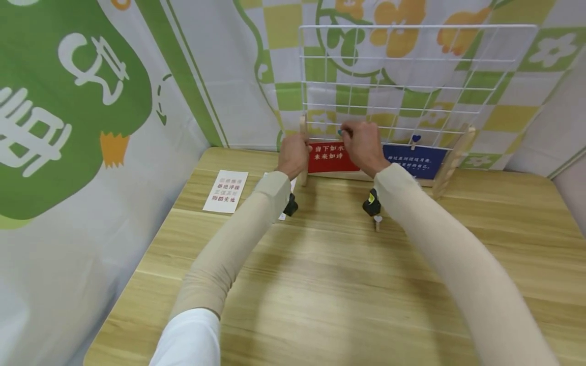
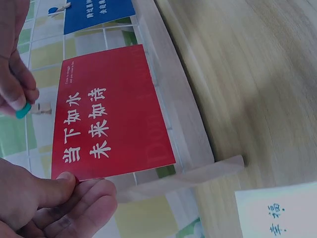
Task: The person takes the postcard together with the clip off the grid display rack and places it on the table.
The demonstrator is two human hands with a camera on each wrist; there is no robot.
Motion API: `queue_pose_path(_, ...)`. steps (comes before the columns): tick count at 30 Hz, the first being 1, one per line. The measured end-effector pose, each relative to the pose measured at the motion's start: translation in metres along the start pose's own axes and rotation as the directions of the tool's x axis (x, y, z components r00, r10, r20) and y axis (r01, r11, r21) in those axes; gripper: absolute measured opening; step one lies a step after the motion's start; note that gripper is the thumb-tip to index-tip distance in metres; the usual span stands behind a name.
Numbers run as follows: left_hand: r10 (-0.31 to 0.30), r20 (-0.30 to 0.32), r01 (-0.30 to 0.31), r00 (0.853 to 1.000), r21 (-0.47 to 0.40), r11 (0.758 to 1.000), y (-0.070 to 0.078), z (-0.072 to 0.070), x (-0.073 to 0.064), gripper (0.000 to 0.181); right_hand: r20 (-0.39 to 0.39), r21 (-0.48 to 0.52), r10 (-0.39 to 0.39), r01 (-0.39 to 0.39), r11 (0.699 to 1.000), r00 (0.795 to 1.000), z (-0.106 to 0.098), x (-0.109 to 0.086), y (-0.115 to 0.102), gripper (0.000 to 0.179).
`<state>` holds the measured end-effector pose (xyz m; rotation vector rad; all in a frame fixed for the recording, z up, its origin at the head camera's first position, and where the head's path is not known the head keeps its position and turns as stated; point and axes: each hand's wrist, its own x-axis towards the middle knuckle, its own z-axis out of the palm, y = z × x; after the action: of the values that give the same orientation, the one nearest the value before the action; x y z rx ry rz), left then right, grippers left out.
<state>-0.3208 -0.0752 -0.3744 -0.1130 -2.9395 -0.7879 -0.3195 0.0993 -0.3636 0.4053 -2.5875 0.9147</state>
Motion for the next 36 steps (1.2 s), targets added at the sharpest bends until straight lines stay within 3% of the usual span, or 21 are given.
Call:
queue_pose_path(9, 0.05, -0.004, -0.049, 0.999, 0.088, 0.995, -0.013, -0.022, -0.007, 0.023, -0.041, 0.024, -0.024, 0.025, 0.999, 0.999, -0.011, -0.004, 0.006, 0.02)
queue_pose_path(14, 0.007, 0.025, -0.009, 1.0, 0.084, 0.996, -0.027, -0.036, -0.012, 0.019, -0.053, 0.023, -0.039, 0.04, 0.999, 0.998, -0.018, -0.008, 0.008, 0.019)
queue_pose_path(20, -0.068, 0.038, 0.069, 0.997, -0.019, 0.997, -0.044, -0.05, -0.021, 0.019, -0.054, 0.039, -0.019, 0.021, 0.999, 0.998, -0.026, -0.014, 0.009, 0.019)
queue_pose_path(25, -0.133, 0.062, 0.14, 0.989, -0.129, 0.982, -0.057, -0.061, -0.031, 0.018, -0.037, 0.058, 0.007, -0.005, 0.998, 0.999, -0.03, -0.019, 0.013, 0.02)
queue_pose_path(36, -0.229, 0.044, 0.233, 0.973, -0.197, 0.952, -0.094, -0.085, -0.054, 0.016, -0.037, 0.064, 0.016, -0.014, 0.998, 0.999, -0.038, -0.03, 0.021, 0.022)
